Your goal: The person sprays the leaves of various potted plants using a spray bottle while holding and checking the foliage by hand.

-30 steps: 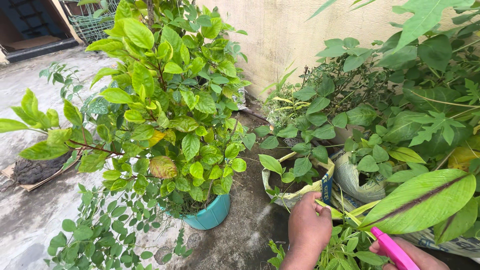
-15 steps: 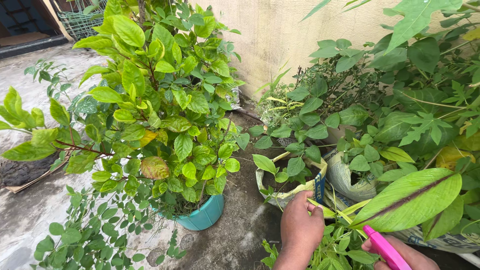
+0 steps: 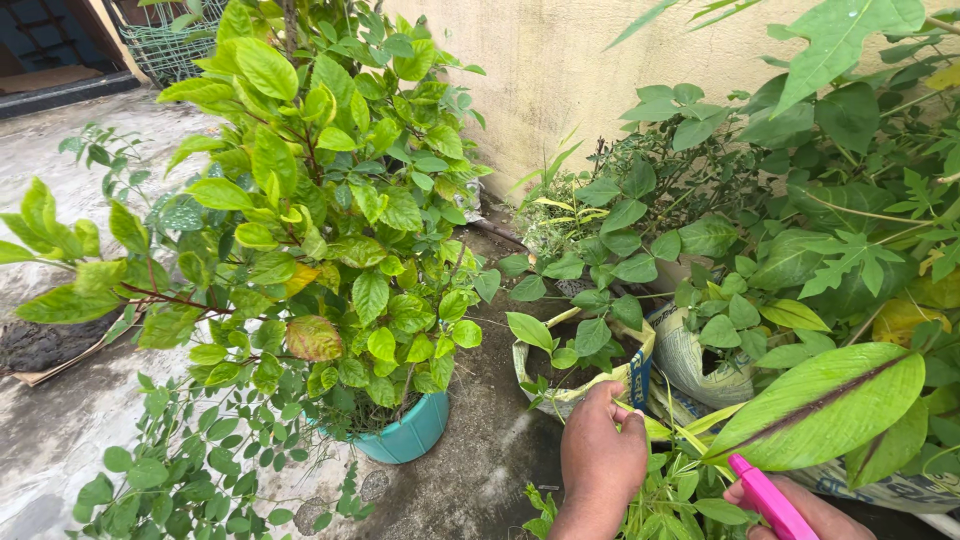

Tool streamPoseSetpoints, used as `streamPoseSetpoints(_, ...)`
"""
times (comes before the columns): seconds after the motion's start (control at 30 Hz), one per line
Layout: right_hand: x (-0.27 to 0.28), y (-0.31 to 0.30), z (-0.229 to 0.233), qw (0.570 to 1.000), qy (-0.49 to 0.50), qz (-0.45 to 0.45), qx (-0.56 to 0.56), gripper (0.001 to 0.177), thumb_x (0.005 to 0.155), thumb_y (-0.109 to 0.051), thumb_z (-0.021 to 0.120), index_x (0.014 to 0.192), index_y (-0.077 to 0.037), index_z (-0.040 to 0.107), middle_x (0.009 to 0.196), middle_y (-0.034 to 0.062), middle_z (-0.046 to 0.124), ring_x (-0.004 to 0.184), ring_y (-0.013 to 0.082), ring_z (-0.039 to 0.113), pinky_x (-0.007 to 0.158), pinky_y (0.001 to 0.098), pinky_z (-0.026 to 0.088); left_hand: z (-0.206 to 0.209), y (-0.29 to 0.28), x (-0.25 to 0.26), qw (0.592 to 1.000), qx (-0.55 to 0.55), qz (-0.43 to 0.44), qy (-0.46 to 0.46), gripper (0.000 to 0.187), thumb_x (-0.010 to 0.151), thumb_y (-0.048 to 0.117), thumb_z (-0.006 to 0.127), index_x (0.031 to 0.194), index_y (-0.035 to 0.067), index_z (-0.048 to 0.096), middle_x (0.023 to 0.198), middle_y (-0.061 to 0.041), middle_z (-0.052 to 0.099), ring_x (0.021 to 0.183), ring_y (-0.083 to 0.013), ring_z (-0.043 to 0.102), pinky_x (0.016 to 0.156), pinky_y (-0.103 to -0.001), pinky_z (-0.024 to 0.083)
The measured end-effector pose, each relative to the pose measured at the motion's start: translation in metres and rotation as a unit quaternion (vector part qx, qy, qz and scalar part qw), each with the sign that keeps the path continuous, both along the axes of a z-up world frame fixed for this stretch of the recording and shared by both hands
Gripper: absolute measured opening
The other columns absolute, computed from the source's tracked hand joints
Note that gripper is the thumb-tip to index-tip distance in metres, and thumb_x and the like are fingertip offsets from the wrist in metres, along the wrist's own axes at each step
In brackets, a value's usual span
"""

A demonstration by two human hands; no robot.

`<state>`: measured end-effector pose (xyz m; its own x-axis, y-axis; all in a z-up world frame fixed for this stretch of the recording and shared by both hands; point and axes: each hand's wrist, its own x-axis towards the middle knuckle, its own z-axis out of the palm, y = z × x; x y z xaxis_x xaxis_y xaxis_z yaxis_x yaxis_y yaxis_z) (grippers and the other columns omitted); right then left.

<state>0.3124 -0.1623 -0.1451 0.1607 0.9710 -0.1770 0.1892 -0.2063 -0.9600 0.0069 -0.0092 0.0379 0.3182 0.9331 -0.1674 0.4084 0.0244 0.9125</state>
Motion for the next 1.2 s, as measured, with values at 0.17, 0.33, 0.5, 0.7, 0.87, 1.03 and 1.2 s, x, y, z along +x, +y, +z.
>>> streamPoseSetpoints(0.17, 0.013, 0.021, 0.008, 0.99, -0.124, -0.01, 0.063, 0.049, 0.084, -0.003, 0.076, 0.132, 0.002, 0.065, 0.077, 0.0071, 0.067, 0.064, 0.0092, 0.057, 0.06, 0.023, 0.047, 0.013, 0.01, -0.011, 0.995, 0.026, 0.084, -0.046, 0.043, 0.087, 0.017, 0.073, 0.129, 0.014, 0.062, 0.093, 0.001, 0.074, 0.095, -0.0155, 0.068, 0.091, -0.036, 0.049)
streamPoseSetpoints(0.33, -0.023, 0.061, 0.044, 0.989, -0.126, 0.007, 0.08, 0.046, 0.087, 0.0, 0.072, 0.132, 0.003, 0.064, 0.077, 0.0083, 0.066, 0.063, 0.0117, 0.058, 0.06, 0.0248, 0.046, 0.042, 0.03, -0.082, 0.982, 0.069, 0.16, -0.072, 0.044, 0.085, 0.019, 0.073, 0.129, 0.017, 0.062, 0.102, -0.001, 0.069, 0.081, -0.0173, 0.069, 0.08, -0.034, 0.056)
streamPoseSetpoints(0.5, -0.098, 0.094, 0.128, 0.994, -0.033, 0.065, 0.08, 0.043, 0.09, 0.002, 0.068, 0.132, 0.004, 0.063, 0.077, 0.0096, 0.064, 0.062, 0.0142, 0.059, 0.059, 0.0266, 0.046, 0.077, 0.049, -0.196, 0.943, 0.206, 0.259, -0.031, 0.045, 0.084, 0.018, 0.075, 0.127, 0.014, 0.063, 0.106, -0.005, 0.067, 0.075, -0.0182, 0.066, 0.072, -0.034, 0.056)
streamPoseSetpoints(0.7, -0.243, 0.111, 0.222, 0.951, 0.248, 0.144, 0.114, 0.039, 0.093, 0.005, 0.063, 0.132, 0.005, 0.062, 0.077, 0.011, 0.063, 0.06, 0.0172, 0.061, 0.058, 0.0287, 0.046, 0.091, 0.049, -0.282, 0.87, 0.312, 0.372, 0.09, 0.053, 0.078, 0.02, 0.083, 0.126, 0.012, 0.063, 0.119, -0.014, 0.059, 0.107, -0.0314, 0.058, 0.091, -0.046, 0.048)
streamPoseSetpoints(0.87, -0.337, 0.13, 0.294, 0.995, -0.052, -0.058, 0.063, 0.04, 0.077, 0.002, 0.069, 0.115, -0.008, 0.072, 0.064, 0.0088, 0.069, 0.045, 0.0163, 0.063, 0.049, 0.0321, 0.053, 0.078, 0.078, -0.322, 0.827, 0.32, 0.459, 0.05, 0.073, 0.076, 0.021, 0.083, 0.139, 0.003, 0.051, 0.13, -0.022, 0.053, 0.12, -0.0409, 0.051, 0.099, -0.051, 0.042)
streamPoseSetpoints(1.03, -0.386, 0.144, 0.319, 0.995, -0.088, -0.021, 0.032, 0.028, 0.077, -0.001, 0.066, 0.102, -0.007, 0.077, 0.067, 0.0037, 0.074, 0.044, 0.0162, 0.06, 0.047, 0.0337, 0.051, 0.066, 0.11, -0.328, 0.889, 0.115, 0.365, -0.251, 0.071, 0.087, 0.029, 0.075, 0.147, 0.009, 0.044, 0.138, -0.014, 0.055, 0.115, -0.0245, 0.061, 0.099, -0.04, 0.049)
streamPoseSetpoints(1.2, -0.393, 0.152, 0.306, 0.988, -0.148, 0.015, 0.049, 0.027, 0.077, -0.003, 0.07, 0.102, -0.008, 0.078, 0.065, 0.0019, 0.068, 0.048, 0.0132, 0.062, 0.051, 0.0296, 0.051, 0.07, 0.119, -0.318, 0.897, 0.127, 0.313, -0.287, 0.033, 0.092, 0.02, 0.072, 0.121, 0.005, 0.072, 0.102, -0.01, 0.075, 0.087, -0.0171, 0.063, 0.081, -0.032, 0.051)
